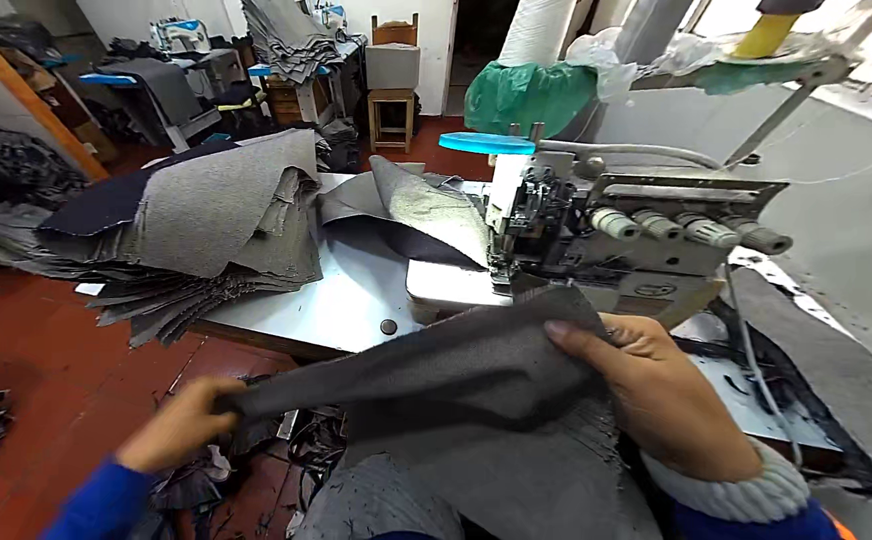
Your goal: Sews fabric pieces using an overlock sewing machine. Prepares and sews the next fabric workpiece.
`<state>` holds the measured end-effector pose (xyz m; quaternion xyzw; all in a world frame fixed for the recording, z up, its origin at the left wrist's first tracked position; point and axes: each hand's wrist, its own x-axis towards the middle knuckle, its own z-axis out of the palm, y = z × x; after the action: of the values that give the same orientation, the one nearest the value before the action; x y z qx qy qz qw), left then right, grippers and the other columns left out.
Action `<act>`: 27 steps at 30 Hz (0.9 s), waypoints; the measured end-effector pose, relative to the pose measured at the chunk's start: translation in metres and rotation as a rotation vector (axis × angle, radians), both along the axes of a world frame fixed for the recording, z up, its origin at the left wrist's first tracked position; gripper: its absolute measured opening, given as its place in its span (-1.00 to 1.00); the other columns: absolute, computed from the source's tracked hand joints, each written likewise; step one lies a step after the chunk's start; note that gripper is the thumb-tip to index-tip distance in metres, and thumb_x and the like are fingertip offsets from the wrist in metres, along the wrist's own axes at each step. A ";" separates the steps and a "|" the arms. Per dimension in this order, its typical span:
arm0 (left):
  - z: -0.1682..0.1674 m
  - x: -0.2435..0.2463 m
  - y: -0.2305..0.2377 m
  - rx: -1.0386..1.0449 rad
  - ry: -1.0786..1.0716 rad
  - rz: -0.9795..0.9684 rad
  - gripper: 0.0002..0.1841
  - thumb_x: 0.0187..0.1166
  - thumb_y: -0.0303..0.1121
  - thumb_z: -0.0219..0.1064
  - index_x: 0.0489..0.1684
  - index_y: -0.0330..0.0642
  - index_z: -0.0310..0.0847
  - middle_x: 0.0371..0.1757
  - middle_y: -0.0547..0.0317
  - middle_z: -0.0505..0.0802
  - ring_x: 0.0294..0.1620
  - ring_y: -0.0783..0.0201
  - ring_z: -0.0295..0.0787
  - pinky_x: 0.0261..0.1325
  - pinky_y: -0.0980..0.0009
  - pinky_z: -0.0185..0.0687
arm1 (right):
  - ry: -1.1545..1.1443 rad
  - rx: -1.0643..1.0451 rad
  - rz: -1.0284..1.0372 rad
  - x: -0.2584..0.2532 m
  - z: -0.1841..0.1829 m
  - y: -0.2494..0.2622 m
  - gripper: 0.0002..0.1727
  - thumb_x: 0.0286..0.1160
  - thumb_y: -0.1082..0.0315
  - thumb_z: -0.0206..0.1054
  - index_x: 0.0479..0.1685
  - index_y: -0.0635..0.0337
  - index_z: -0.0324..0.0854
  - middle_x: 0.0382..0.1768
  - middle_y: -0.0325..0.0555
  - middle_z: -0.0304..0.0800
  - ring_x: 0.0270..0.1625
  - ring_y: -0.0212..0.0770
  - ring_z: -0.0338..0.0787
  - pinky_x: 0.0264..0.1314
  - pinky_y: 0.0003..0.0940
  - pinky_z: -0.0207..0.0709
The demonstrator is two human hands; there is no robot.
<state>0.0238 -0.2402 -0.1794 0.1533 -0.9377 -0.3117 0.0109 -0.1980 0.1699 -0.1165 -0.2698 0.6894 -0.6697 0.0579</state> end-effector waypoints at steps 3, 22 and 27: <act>0.120 0.001 -0.049 -0.245 0.183 -0.072 -0.75 0.07 -0.62 0.59 -0.31 -0.12 0.86 -0.36 0.21 0.89 -0.33 0.25 0.82 -0.21 0.04 0.75 | -0.014 -0.030 0.012 -0.007 0.014 -0.012 -0.67 0.67 0.22 0.20 -0.43 -0.10 0.84 -0.54 -0.37 0.85 -0.48 -0.54 0.79 -0.39 -0.56 0.72; 0.009 -0.211 0.135 -0.419 0.723 -0.634 -0.36 0.71 0.18 0.13 0.32 -0.24 0.72 0.29 -0.27 0.83 0.42 -0.28 0.69 0.51 -0.16 0.46 | 0.235 1.127 -0.749 -0.013 -0.043 0.215 -0.61 0.57 0.42 0.38 0.38 0.19 0.68 0.14 0.29 0.78 0.11 0.33 0.81 0.10 0.33 0.67; 0.031 -0.251 0.143 -0.308 0.612 -0.576 -0.25 0.44 0.25 0.36 0.21 -0.38 0.62 -0.21 -0.15 0.78 -0.27 -0.08 0.70 -0.20 -0.10 0.59 | 0.077 1.161 -0.636 -0.022 -0.056 0.251 -0.46 0.24 0.45 0.66 0.29 0.19 0.69 0.19 0.31 0.68 0.20 0.36 0.71 0.22 0.31 0.62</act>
<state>-0.2275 -0.0972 -0.1489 -0.2170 -0.9312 -0.1898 0.2233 -0.2205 0.4206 -0.1727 -0.0019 0.9860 -0.1638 -0.0312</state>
